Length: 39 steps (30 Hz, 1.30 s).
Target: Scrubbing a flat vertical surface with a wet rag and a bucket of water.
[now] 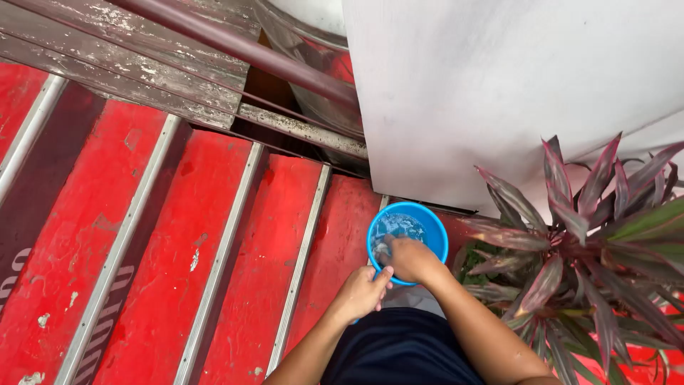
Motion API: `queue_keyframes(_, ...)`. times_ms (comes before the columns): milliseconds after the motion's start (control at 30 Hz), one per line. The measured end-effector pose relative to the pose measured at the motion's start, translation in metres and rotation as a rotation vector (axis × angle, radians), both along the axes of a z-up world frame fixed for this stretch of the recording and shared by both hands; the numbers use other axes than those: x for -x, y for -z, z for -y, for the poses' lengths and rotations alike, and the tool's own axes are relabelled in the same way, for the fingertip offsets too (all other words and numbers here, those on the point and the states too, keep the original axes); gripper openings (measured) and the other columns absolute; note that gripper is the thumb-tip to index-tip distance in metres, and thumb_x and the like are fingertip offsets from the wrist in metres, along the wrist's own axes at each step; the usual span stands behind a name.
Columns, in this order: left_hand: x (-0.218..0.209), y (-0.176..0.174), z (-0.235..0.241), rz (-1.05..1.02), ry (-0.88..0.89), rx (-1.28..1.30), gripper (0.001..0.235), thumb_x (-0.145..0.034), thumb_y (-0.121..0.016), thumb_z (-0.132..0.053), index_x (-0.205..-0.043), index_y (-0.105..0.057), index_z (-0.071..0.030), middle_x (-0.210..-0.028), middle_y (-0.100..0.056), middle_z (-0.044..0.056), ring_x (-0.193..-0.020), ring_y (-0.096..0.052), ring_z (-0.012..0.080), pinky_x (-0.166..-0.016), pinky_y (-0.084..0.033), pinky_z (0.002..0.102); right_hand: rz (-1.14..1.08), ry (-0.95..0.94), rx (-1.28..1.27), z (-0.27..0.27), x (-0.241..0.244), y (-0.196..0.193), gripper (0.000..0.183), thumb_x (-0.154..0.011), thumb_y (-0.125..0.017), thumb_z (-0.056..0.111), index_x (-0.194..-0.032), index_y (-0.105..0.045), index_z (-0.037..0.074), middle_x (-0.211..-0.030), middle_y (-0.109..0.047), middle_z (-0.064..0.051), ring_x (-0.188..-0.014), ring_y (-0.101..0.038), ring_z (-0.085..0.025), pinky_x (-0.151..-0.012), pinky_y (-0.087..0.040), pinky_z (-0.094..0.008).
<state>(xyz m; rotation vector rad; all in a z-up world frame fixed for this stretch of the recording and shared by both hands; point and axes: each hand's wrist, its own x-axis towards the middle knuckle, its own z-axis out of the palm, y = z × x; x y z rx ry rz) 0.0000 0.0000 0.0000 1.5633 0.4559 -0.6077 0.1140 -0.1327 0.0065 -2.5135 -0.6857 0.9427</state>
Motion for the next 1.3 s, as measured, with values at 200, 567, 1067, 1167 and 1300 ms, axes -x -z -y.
queue_keyframes(200, -0.089, -0.011, -0.022, -0.010, -0.058, 0.046, 0.058, -0.103, -0.053, -0.053, -0.085, -0.064, 0.001, -0.060, -0.057, 0.001, -0.046, -0.055, 0.0106, -0.045, -0.047, 0.027, -0.091, 0.097, -0.247, -0.016, -0.099, -0.025, 0.040, -0.089, -0.067, 0.035, -0.114, -0.067, 0.005, -0.107, -0.073, -0.024, -0.101, -0.070, -0.041, -0.087, -0.055, -0.047)
queue_keyframes(567, -0.192, -0.106, -0.133, -0.015, 0.257, 0.077, 0.049, -0.102, -0.053, -0.044, -0.095, -0.067, 0.002, -0.067, -0.063, 0.004, -0.052, -0.065, 0.0130, -0.048, -0.052, 0.027, 0.394, 0.014, -0.719, -0.063, -0.204, -0.167, 0.038, -0.086, -0.069, 0.014, -0.123, -0.073, 0.016, -0.112, -0.070, -0.012, -0.098, -0.071, -0.030, -0.086, -0.056, -0.040)
queue_keyframes(1067, -0.297, -0.164, -0.238, 0.054, 0.454, 0.157, 0.041, -0.104, -0.052, -0.037, -0.098, -0.065, 0.001, -0.069, -0.062, 0.003, -0.054, -0.063, 0.0118, -0.049, -0.051, 0.028, 1.704, -0.207, -0.423, -0.101, -0.336, -0.197, 0.027, -0.093, -0.077, 0.021, -0.119, -0.084, 0.023, -0.131, -0.064, 0.004, -0.124, -0.056, -0.020, -0.117, -0.024, -0.055)
queue_keyframes(1167, -0.289, -0.152, -0.240, 0.012, 0.451, 0.180, 0.040, -0.104, -0.052, -0.037, -0.098, -0.065, 0.000, -0.068, -0.061, 0.003, -0.053, -0.061, 0.0116, -0.048, -0.050, 0.028, 1.742, -0.232, -0.282, -0.079, -0.324, -0.118, 0.024, -0.097, -0.077, 0.028, -0.120, -0.082, 0.031, -0.137, -0.063, 0.010, -0.132, -0.054, -0.012, -0.125, -0.017, -0.056)
queue_keyframes(1300, -0.296, -0.132, -0.238, 0.055, 0.421, 0.118, 0.039, -0.102, -0.055, -0.036, -0.095, -0.065, 0.000, -0.069, -0.062, 0.003, -0.053, -0.062, 0.0117, -0.048, -0.050, 0.028, 1.666, -0.356, -0.091, -0.083, -0.324, -0.132, 0.029, -0.099, -0.075, 0.030, -0.126, -0.081, 0.038, -0.144, -0.065, 0.012, -0.134, -0.055, -0.009, -0.130, -0.009, -0.052)
